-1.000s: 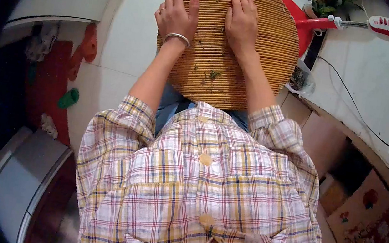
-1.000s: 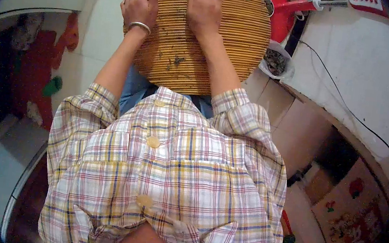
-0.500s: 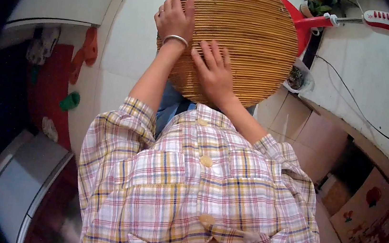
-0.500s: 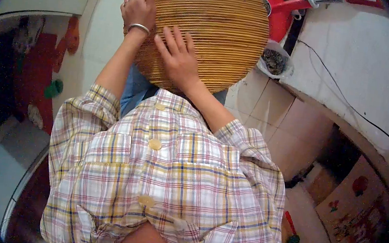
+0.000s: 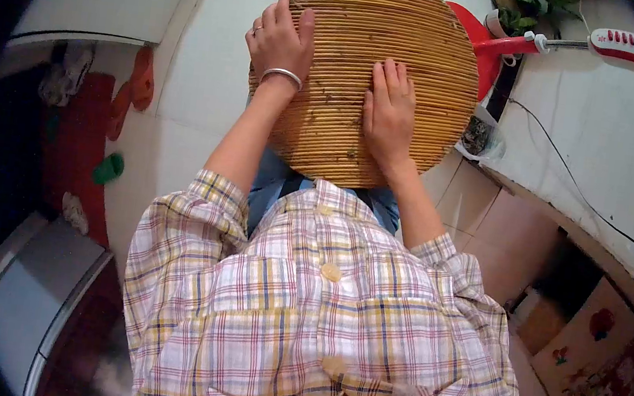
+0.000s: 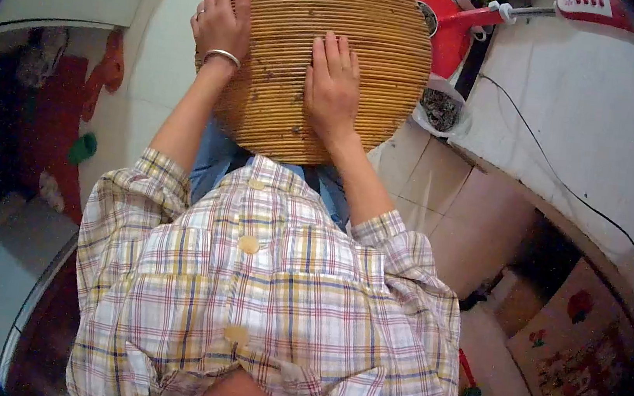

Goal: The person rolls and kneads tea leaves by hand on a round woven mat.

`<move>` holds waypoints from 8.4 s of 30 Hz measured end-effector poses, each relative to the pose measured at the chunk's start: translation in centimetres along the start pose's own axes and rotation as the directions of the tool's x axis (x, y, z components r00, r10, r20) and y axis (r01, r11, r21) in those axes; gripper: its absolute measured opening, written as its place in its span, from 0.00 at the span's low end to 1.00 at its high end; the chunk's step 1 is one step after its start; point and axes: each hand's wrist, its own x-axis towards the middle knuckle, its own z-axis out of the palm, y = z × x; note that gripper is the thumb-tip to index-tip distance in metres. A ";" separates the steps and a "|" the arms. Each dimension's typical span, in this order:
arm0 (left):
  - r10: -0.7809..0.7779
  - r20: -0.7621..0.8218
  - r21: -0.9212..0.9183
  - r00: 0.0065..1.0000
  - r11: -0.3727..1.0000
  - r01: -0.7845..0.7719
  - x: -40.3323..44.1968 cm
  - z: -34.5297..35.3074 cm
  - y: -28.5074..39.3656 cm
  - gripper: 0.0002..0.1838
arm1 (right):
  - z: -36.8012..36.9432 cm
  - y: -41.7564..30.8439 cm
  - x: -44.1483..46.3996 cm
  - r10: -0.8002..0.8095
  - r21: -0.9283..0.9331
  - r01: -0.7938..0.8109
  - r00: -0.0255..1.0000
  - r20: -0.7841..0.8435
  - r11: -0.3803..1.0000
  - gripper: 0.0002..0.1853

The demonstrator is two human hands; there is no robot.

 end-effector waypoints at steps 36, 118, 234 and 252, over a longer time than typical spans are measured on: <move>0.043 0.010 0.112 0.999 0.993 -0.044 -0.5 -1.0 0.6 0.28 | 1.0 -0.2 1.7 0.208 -0.097 -0.197 0.971 0.121 0.976 0.39; 0.049 -0.037 0.065 0.998 0.997 -0.046 -0.6 -0.1 0.1 0.27 | -1.7 0.0 -0.5 0.169 0.449 -0.075 0.970 -0.174 0.890 0.14; 0.035 -0.061 0.090 0.998 0.995 -0.030 -0.5 -0.1 0.3 0.26 | 2.4 -0.2 4.5 0.017 -0.167 0.013 0.984 0.179 0.986 0.39; -0.004 -0.070 -0.023 0.998 1.000 0.003 -0.6 -0.1 0.0 0.25 | 4.6 -1.2 7.9 0.075 -0.117 -0.058 0.987 0.145 0.991 0.38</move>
